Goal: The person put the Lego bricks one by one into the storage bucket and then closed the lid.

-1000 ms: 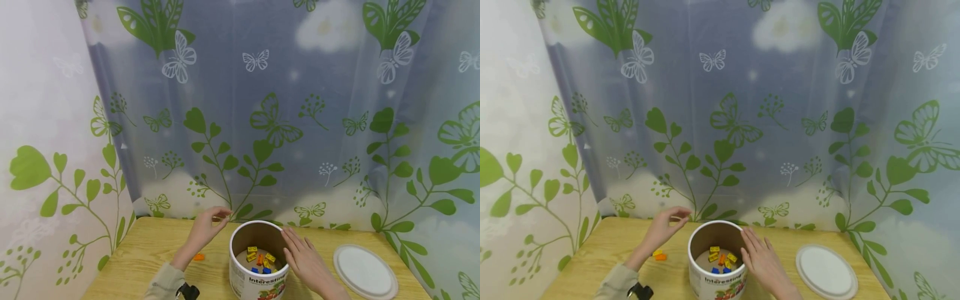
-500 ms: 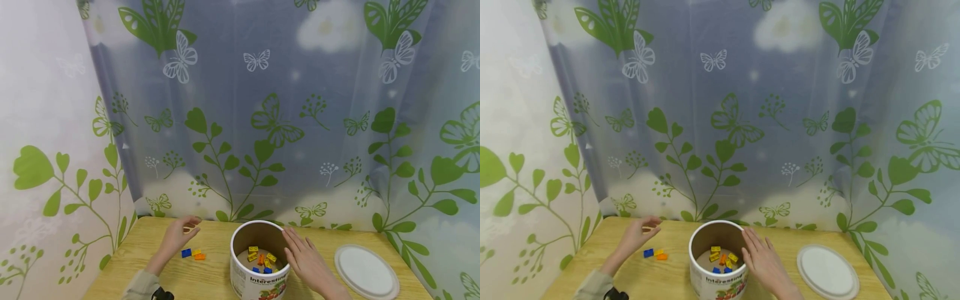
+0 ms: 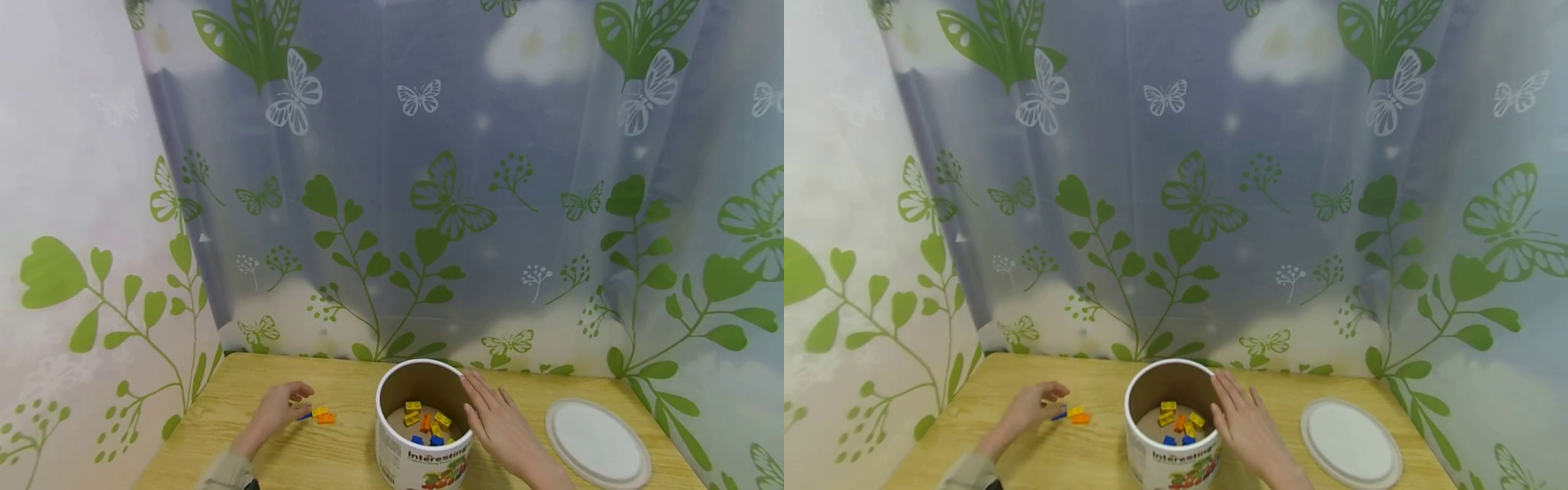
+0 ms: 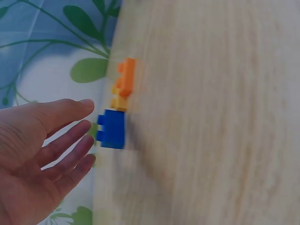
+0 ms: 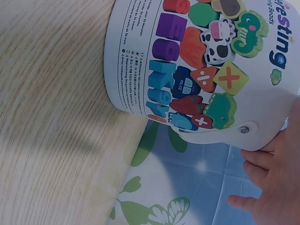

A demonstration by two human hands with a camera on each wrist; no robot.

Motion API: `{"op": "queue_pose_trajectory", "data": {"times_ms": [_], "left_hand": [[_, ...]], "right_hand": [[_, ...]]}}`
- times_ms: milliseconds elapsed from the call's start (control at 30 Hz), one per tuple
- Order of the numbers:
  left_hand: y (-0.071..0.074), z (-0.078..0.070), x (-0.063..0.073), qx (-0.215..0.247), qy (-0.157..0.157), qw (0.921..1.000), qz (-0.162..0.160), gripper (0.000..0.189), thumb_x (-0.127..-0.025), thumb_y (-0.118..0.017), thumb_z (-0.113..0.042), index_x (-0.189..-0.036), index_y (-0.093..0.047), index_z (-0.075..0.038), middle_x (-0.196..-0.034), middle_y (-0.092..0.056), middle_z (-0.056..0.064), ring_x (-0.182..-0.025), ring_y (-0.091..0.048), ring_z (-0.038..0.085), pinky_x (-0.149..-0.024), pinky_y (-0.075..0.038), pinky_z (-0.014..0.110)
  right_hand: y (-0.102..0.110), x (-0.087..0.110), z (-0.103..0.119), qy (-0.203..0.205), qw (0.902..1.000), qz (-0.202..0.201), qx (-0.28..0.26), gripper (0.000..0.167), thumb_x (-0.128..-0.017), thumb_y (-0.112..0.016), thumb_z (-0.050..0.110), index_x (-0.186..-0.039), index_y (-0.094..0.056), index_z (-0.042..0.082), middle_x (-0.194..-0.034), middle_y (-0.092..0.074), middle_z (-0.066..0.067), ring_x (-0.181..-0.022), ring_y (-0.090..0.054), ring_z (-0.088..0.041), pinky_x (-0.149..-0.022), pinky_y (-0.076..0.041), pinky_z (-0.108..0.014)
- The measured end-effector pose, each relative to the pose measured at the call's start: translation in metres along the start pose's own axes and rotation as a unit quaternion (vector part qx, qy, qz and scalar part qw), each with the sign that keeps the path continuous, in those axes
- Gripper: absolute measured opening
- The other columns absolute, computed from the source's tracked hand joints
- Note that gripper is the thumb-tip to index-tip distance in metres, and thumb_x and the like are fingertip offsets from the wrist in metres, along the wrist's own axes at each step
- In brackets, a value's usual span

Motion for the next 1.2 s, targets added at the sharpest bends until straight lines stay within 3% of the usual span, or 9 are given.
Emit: {"op": "queue_pose_trajectory", "data": {"times_ms": [233, 567, 833, 1200], "left_hand": [[-0.01, 0.01, 0.001, -0.02, -0.005, 0.9997, 0.012, 0.027, -0.076, -0.085, 0.001, -0.099, -0.073, -0.003, -0.092, -0.073, 0.006, -0.082, -0.067, 0.023, -0.071, -0.057, 0.036], [-0.016, 0.019, 0.002, -0.045, 0.014, 0.9989, 0.002, 0.022, -0.077, -0.084, 0.003, -0.093, -0.073, -0.008, -0.085, -0.07, 0.001, -0.074, -0.06, 0.015, -0.065, -0.052, 0.032], [-0.01, 0.012, 0.002, -0.01, 0.034, 0.9992, -0.017, 0.02, -0.079, -0.082, 0.003, -0.093, -0.072, -0.006, -0.085, -0.069, 0.0, -0.077, -0.062, 0.015, -0.069, -0.055, 0.033], [0.005, -0.016, -0.004, 0.01, -0.01, 0.9995, -0.028, 0.019, -0.084, -0.08, 0.0, -0.1, -0.073, -0.009, -0.09, -0.072, -0.002, -0.081, -0.067, 0.015, -0.07, -0.06, 0.031]], "right_hand": [[-0.002, -0.001, -0.002, -0.005, 0.9999, 0.011, 0.005, 0.051, -0.109, -0.046, 0.03, -0.155, -0.041, 0.008, -0.162, -0.036, -0.008, -0.148, -0.035, -0.028, -0.114, -0.033, -0.063], [-0.002, -0.001, -0.001, -0.006, 0.9999, 0.008, 0.005, 0.051, -0.109, -0.046, 0.029, -0.155, -0.041, 0.007, -0.161, -0.037, -0.01, -0.148, -0.035, -0.029, -0.114, -0.033, -0.063], [-0.001, -0.001, -0.001, -0.004, 1.0, 0.006, 0.005, 0.051, -0.108, -0.047, 0.028, -0.154, -0.042, 0.006, -0.161, -0.038, -0.011, -0.148, -0.036, -0.029, -0.114, -0.033, -0.063], [-0.003, 0.0, -0.002, 0.002, 1.0, -0.007, 0.005, 0.051, -0.106, -0.052, 0.023, -0.154, -0.043, 0.006, -0.161, -0.038, -0.009, -0.147, -0.037, -0.029, -0.113, -0.035, -0.063]]}}
Point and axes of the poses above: each hand's wrist, its own x-axis away from the middle knuckle, its own y-axis out of the back of the hand, z = x × y, the point moved 4 cm from there along -x, towards the middle knuckle
